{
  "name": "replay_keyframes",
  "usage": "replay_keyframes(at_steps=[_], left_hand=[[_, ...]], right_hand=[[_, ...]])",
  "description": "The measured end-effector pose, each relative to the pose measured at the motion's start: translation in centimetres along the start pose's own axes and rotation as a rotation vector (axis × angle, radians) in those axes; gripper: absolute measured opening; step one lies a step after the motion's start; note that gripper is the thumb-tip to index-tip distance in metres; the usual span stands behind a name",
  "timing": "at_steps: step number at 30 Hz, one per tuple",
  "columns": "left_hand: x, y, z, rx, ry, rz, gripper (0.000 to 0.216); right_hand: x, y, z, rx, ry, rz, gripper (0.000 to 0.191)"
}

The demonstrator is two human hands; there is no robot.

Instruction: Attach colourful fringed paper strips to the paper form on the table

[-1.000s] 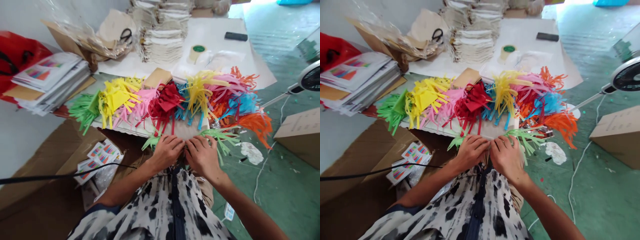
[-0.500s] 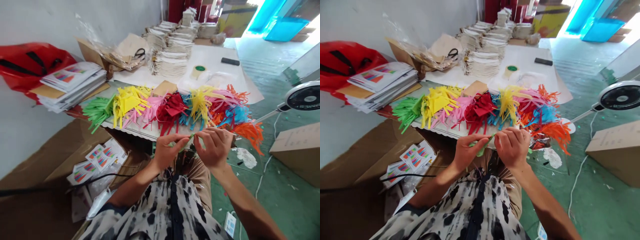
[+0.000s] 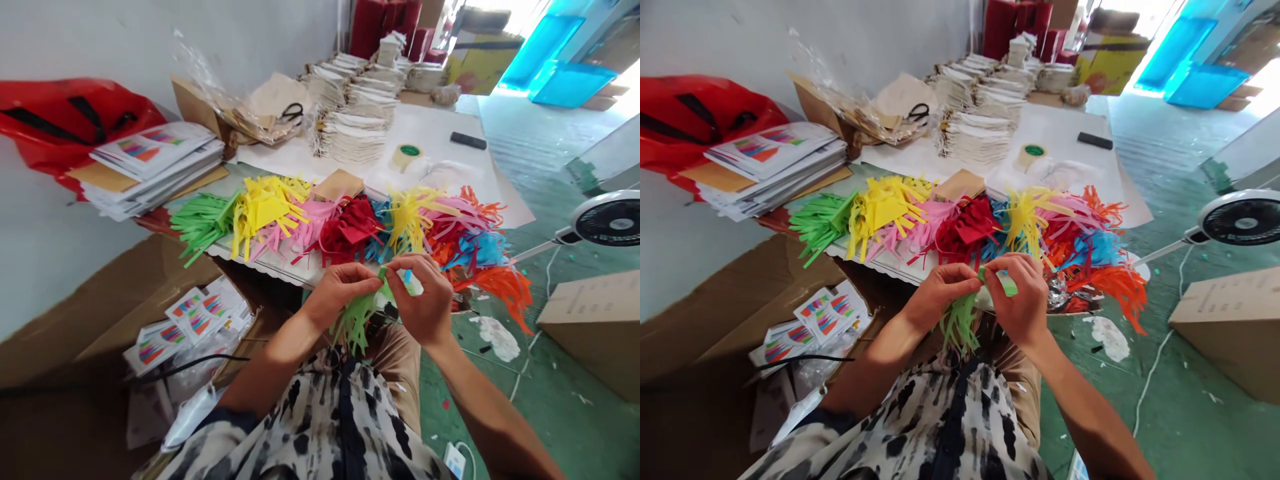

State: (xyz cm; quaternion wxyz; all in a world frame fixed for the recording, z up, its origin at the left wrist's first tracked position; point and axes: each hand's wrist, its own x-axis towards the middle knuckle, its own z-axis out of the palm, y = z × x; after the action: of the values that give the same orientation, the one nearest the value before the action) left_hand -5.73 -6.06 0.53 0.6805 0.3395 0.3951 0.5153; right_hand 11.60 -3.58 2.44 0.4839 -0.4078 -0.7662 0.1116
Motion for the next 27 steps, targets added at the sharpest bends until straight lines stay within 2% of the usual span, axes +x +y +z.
replay_keyframes(at_steps=[3, 5, 7, 10, 12, 13, 14, 16, 18, 22, 27], left_hand=[[1.0, 0.3, -0.7, 0.083, 0.033, 0.207, 0.026], [1.7, 0.5, -1.3, 0.058, 0.008, 0.192, 0.027], [2.3, 0.5, -2.0, -0.009, 0.011, 0.129, 0.030], [2.9, 0.3, -2.8, -0.095, 0.090, 0.127, 0.033], [3.2, 0.2, -3.2, -0.106, 0.137, 0.153, 0.033], [3.4, 0.1, -3.4, -0.090, 0.153, 0.165, 0.032], [3.6, 0.1, -3.6, -0.064, 0.167, 0.177, 0.031], [3.9, -0.1, -4.0, 0.013, 0.182, 0.194, 0.029], [4.1, -0.2, -4.4, 0.077, 0.194, 0.198, 0.028], [4.5, -0.1, -5.1, 0.085, 0.248, 0.146, 0.033], [4.8, 0.3, -5.3, -0.040, 0.244, 0.139, 0.040]], right_hand=[[0.5, 0.2, 0.6, 0.191, -0.113, 0.199, 0.011], [1.1, 0.5, 0.8, 0.247, -0.176, 0.243, 0.010], [2.6, 1.3, 1.1, 0.289, -0.302, 0.219, 0.011], [7.1, 3.7, 2.1, 0.317, -0.497, 0.154, 0.017], [11.6, 6.1, 3.4, 0.118, -0.416, 0.131, 0.023], [14.1, 7.5, 4.4, -0.080, -0.360, 0.124, 0.025], [16.4, 8.9, 5.4, -0.285, -0.361, 0.138, 0.029], [20.6, 11.7, 7.9, -0.665, -0.488, 0.241, 0.037], [23.4, 14.1, 10.3, -0.778, -0.581, 0.324, 0.034], [24.7, 17.0, 13.6, -0.852, -0.672, 0.402, 0.036], [24.0, 17.9, 13.8, -0.896, -0.649, 0.375, 0.036]])
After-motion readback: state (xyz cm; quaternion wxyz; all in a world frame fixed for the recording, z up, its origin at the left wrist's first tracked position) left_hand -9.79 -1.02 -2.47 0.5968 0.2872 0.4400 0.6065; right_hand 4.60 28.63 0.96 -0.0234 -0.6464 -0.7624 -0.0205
